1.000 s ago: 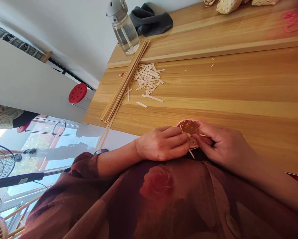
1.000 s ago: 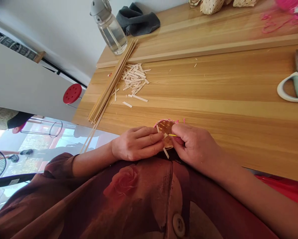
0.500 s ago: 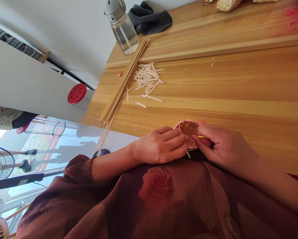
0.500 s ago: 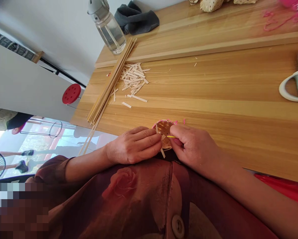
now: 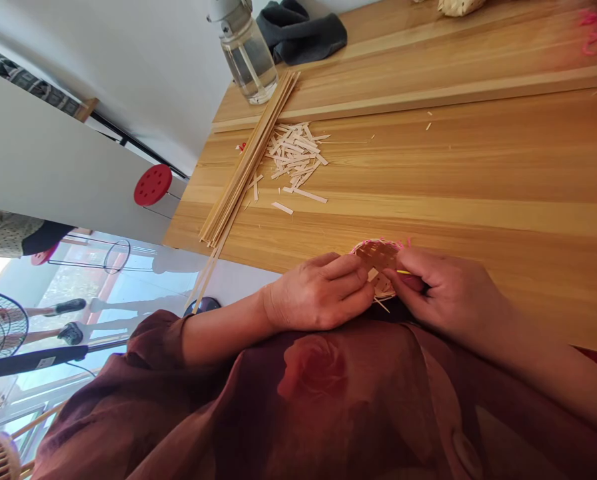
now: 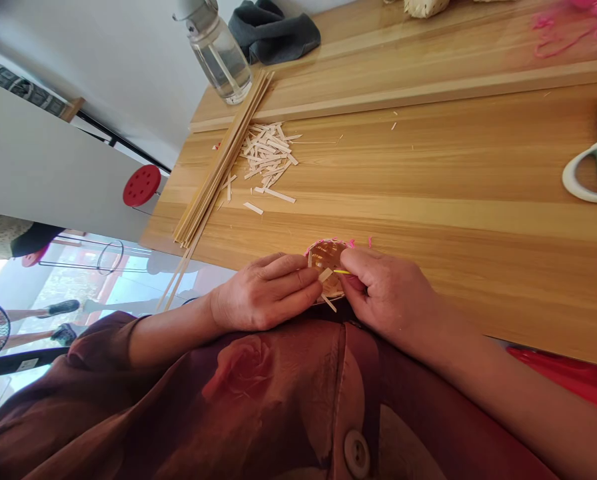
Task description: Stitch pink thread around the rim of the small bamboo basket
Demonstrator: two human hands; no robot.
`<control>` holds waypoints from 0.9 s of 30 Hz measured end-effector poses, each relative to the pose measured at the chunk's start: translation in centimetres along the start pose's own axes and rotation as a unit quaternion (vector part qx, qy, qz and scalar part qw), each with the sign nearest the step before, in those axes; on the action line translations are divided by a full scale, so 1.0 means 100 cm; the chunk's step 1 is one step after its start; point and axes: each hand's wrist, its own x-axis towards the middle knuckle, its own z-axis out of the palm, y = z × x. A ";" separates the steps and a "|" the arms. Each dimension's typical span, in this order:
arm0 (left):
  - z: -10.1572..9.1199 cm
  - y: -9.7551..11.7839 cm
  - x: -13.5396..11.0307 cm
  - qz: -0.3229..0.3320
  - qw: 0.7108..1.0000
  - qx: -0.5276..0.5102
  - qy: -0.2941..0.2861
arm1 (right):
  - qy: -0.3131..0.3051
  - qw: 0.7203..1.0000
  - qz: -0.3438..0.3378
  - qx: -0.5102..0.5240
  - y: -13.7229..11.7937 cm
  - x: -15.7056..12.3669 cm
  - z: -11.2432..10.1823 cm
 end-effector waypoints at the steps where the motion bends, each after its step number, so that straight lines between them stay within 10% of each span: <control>1: 0.000 0.001 0.000 -0.007 1.000 -0.006 -0.004 | 0.001 1.000 0.003 0.001 0.000 0.000 0.000; 27: -0.005 0.012 0.022 -0.263 0.943 -0.172 -0.108 | -0.006 1.000 -0.007 -0.018 -0.008 0.007 -0.010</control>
